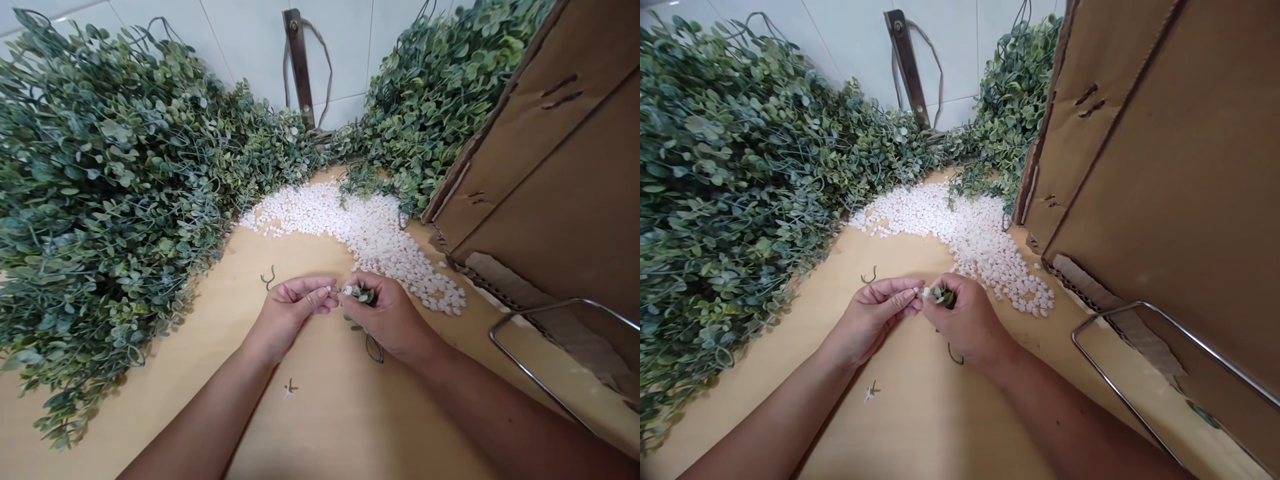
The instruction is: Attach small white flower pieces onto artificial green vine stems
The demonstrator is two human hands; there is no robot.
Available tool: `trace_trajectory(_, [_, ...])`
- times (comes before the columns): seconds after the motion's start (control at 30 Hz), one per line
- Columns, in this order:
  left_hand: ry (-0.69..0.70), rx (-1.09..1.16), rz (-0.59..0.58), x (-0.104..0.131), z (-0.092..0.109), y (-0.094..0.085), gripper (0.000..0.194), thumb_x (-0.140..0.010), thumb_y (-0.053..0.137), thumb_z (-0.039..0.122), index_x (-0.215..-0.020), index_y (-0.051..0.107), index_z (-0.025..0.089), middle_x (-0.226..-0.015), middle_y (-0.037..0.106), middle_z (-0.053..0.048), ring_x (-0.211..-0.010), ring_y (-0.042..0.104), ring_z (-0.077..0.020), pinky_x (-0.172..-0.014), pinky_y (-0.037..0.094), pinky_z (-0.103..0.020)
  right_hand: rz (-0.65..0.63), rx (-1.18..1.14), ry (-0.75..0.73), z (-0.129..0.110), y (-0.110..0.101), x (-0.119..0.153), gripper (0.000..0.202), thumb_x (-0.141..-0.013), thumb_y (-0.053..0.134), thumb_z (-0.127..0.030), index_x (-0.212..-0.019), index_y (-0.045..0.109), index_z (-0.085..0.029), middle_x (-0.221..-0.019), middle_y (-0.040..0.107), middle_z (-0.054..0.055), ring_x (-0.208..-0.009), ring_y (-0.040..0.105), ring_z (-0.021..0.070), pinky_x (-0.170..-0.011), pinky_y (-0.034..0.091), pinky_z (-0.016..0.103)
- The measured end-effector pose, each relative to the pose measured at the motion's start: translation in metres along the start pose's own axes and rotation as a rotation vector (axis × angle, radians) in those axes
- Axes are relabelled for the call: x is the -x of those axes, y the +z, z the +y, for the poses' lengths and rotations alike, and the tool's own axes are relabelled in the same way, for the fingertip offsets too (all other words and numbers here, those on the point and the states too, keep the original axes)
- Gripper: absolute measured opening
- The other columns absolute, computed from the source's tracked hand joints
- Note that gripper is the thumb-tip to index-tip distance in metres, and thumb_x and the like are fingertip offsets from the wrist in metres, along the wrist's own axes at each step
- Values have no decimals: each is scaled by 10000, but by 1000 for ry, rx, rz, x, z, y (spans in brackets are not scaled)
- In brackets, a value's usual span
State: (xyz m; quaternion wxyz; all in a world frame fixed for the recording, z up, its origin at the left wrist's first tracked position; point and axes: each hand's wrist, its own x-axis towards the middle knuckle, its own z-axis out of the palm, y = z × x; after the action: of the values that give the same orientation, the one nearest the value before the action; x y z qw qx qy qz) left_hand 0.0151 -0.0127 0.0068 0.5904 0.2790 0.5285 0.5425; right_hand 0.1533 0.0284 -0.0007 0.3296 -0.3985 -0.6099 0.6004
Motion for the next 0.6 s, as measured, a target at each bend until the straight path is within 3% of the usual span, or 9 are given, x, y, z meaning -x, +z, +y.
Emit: trace_trajectory(0.6, [32, -92, 21, 0, -2, 0, 189, -514, 807, 234, -671, 738, 155, -565, 683, -9, -543, 569, -84, -595, 471, -213, 1, 80, 32, -2, -2, 1, 120, -608, 492, -283, -551, 474, -178, -490, 385, -63, -460, 332, 67, -425, 277, 204])
